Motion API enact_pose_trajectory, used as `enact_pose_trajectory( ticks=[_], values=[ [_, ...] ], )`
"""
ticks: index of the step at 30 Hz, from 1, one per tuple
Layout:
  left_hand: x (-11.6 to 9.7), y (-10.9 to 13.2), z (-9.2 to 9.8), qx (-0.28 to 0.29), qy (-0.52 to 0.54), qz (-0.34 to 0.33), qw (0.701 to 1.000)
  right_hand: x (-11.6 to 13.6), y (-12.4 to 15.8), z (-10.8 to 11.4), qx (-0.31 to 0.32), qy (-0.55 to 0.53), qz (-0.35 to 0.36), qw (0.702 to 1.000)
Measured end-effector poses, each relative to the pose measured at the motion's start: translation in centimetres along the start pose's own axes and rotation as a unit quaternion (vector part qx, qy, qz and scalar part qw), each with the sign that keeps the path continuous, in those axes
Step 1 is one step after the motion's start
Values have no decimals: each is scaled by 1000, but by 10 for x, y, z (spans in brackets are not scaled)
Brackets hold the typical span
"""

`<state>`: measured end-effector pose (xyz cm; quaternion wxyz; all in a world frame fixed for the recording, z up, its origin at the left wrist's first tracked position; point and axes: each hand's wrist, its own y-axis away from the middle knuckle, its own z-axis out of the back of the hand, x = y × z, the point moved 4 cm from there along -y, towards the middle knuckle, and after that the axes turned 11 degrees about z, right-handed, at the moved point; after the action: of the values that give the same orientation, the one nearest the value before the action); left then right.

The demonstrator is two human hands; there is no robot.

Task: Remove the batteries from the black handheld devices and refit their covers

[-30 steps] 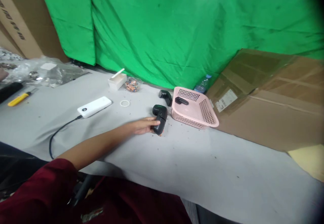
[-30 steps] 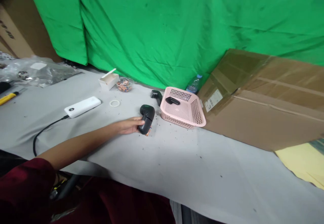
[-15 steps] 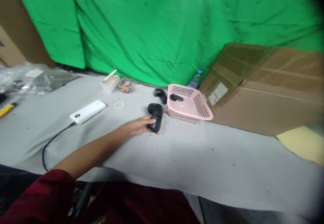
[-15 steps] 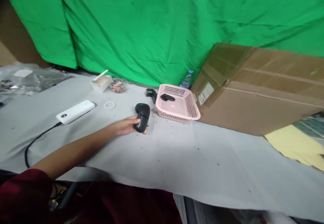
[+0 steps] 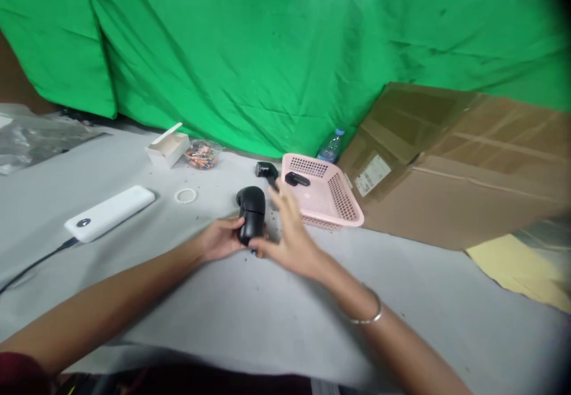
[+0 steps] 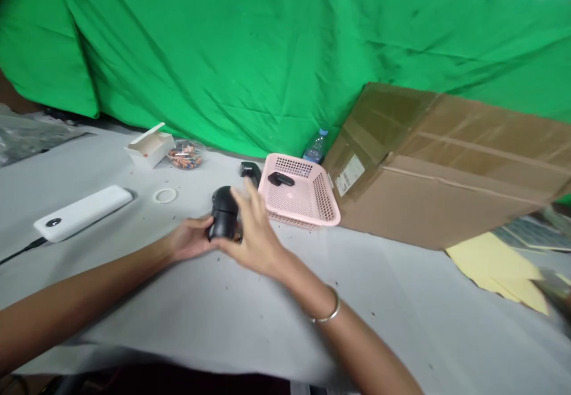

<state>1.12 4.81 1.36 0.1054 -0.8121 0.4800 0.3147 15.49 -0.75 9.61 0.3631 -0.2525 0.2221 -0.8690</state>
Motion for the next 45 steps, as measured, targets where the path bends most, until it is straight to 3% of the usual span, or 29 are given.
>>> enact_pose_trajectory(
  ticks=[7, 21, 26, 33, 39, 45],
  values=[
    [10, 0, -11, 61, -91, 54, 993, -22, 27, -36, 48, -74, -10, 996],
    [23, 10, -17, 26, -72, 39, 996, -8, 33, -30, 106, -153, -58, 981],
    [19, 9, -14, 9, -118, 33, 992, -9, 34, -36, 43, -133, -63, 988],
    [20, 13, -21, 36, -118, 47, 991, -1, 26, -26, -26, -138, -46, 989],
    [20, 12, -18, 57, -96, 58, 992, -1, 23, -23, 17, -163, -56, 985],
    [21, 7, -11, 30, -82, 68, 994, -5, 27, -27, 53, -176, -80, 980]
  ],
)
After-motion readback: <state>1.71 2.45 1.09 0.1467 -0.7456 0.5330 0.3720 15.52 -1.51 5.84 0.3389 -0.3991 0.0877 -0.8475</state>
